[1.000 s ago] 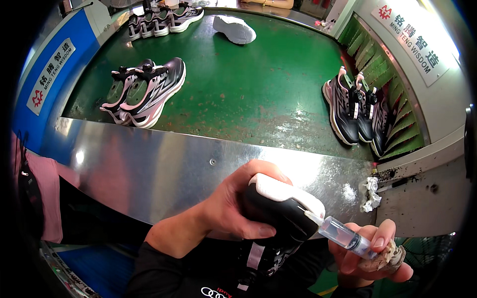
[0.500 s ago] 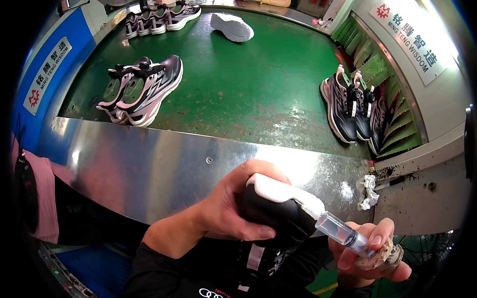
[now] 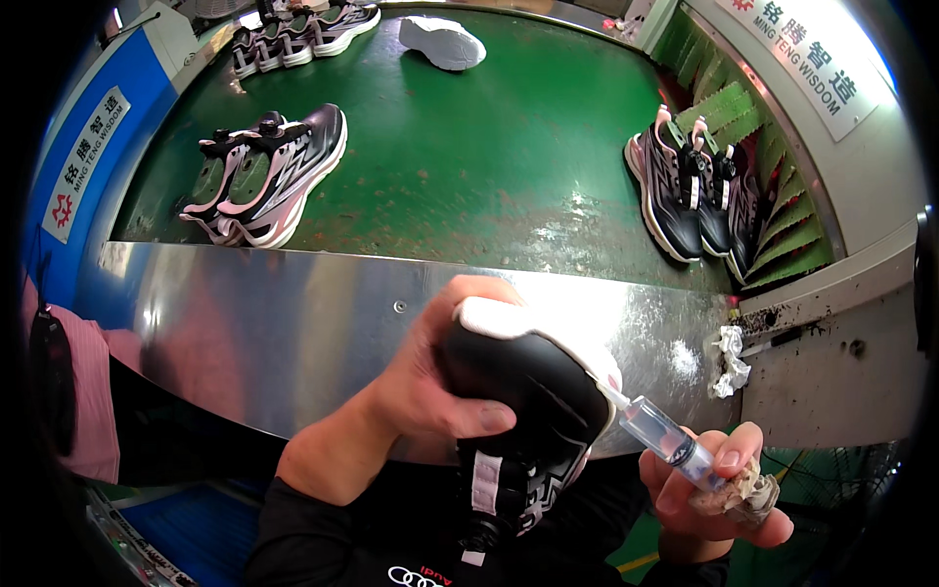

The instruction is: The person takes shoes from a conveyor belt, applies adhesive along the edges of the soles using a syringe, and places the shoes back onto the conveyor belt.

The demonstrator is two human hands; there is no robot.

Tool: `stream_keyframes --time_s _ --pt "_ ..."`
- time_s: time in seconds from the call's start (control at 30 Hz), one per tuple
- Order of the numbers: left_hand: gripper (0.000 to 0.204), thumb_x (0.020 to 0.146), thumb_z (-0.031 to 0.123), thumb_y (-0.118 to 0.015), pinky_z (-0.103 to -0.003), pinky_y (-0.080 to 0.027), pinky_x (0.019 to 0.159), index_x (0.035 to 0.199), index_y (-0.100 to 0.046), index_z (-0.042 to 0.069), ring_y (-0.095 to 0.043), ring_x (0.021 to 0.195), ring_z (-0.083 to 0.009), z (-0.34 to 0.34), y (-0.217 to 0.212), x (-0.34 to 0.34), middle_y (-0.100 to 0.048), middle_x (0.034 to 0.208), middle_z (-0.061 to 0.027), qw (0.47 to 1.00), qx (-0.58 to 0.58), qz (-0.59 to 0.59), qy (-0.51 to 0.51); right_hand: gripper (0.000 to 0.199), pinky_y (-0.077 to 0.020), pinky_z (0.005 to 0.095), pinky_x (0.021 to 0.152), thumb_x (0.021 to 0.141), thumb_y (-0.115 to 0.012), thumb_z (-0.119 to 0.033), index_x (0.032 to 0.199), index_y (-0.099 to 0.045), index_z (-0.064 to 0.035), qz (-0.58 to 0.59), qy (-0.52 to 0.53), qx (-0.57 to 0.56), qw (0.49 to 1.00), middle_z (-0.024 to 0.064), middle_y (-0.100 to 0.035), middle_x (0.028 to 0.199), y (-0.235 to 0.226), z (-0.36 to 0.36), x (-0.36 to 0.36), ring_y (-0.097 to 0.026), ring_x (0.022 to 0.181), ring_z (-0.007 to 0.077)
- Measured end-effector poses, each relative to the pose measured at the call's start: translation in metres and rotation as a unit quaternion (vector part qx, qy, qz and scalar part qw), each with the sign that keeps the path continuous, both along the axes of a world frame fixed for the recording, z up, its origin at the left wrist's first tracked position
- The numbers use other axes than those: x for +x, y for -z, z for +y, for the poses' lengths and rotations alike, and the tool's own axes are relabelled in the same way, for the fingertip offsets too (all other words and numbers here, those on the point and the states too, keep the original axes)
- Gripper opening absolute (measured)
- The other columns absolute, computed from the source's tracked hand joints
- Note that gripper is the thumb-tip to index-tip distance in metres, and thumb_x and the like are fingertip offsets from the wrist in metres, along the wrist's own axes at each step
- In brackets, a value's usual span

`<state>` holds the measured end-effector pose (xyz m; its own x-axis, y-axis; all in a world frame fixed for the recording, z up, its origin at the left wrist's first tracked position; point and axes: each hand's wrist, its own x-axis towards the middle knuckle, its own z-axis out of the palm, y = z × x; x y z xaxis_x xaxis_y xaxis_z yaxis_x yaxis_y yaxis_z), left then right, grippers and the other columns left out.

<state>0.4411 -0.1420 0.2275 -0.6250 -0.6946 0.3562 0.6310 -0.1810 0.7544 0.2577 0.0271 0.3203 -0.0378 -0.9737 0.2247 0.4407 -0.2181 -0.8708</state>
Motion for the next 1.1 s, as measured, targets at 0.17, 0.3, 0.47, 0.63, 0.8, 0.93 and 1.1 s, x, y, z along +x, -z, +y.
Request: stream_keyframes --time_s 0.17,0.3,0.47,0.63,0.8,0.93,1.1 --pt "0.072 0.059 0.005 -0.079 -0.03 -0.041 0.088 0.12 -0.042 0.005 -0.051 0.102 -0.0166 -0.008 -0.002 0.0 -0.05 0.109 -0.0059 0.999 0.039 0.003 0.038 0.059 -0.0381 0.0384 0.08 0.079 -0.06 -0.055 0.108 -0.047 -0.0047 -0.011 0.028 -0.015 0.999 0.0135 -0.059 0.093 0.012 0.004 -0.004 -0.054 0.079 0.022" --pt "0.072 0.062 0.013 -0.078 -0.033 -0.042 0.091 0.123 -0.04 0.005 -0.052 0.104 -0.0185 -0.009 -0.001 0.002 -0.052 0.111 -0.0082 0.996 0.09 -0.011 0.005 0.063 -0.0388 0.0378 0.08 0.078 -0.06 -0.058 0.109 -0.047 -0.004 -0.024 0.021 -0.029 0.999 0.0144 -0.059 0.093 0.033 0.006 -0.006 -0.053 0.079 0.0216" --pt "0.078 0.066 0.036 -0.074 -0.039 -0.045 0.093 0.128 -0.039 0.002 -0.055 0.108 -0.0277 -0.012 0.001 -0.002 -0.053 0.119 -0.017 0.992 0.108 -0.067 0.011 0.072 -0.0417 0.0349 0.077 0.075 -0.062 -0.06 0.112 -0.047 -0.0008 -0.048 0.022 -0.037 0.998 0.0147 -0.058 0.092 0.052 0.011 -0.009 -0.055 0.083 0.0222" --pt "0.07 0.07 0.026 -0.069 -0.037 -0.047 0.09 0.128 -0.04 -0.001 -0.058 0.102 -0.0255 -0.01 -0.004 0.0 -0.057 0.114 -0.015 0.986 0.16 -0.052 -0.011 0.068 -0.0326 0.0292 0.058 0.072 -0.063 -0.064 0.109 -0.048 -0.009 -0.031 0.047 0.015 0.998 0.0145 -0.06 0.079 0.052 0.014 -0.005 -0.046 0.067 0.019" --pt "0.067 0.074 0.031 -0.064 -0.038 -0.048 0.09 0.128 -0.039 -0.001 -0.059 0.102 -0.027 -0.016 0.005 0.004 -0.057 0.112 -0.0153 0.984 0.15 -0.085 -0.035 0.07 -0.0352 0.0303 0.063 0.072 -0.061 -0.066 0.109 -0.048 -0.0084 -0.03 0.043 0.026 0.998 0.015 -0.06 0.079 0.066 0.017 -0.006 -0.045 0.068 0.0202" --pt "0.062 0.078 0.031 -0.061 -0.039 -0.048 0.091 0.126 -0.041 -0.002 -0.059 0.101 -0.028 -0.021 0.011 0.001 -0.056 0.115 -0.0177 0.984 0.173 -0.035 0.004 0.071 -0.0361 0.0324 0.066 0.071 -0.062 -0.066 0.11 -0.048 -0.0075 -0.02 0.042 0.033 0.998 0.0147 -0.061 0.08 0.072 0.023 -0.008 -0.048 0.072 0.0217" --pt "0.055 0.082 0.032 -0.058 -0.038 -0.047 0.09 0.123 -0.046 -0.004 -0.059 0.101 -0.0278 -0.026 0.021 0.003 -0.057 0.116 -0.0184 0.964 0.253 0.051 0.059 0.071 -0.0367 0.0333 0.071 0.072 -0.063 -0.064 0.11 -0.048 -0.0064 -0.002 0.046 0.04 0.998 0.0147 -0.061 0.086 0.076 0.036 -0.007 -0.051 0.079 0.0234"
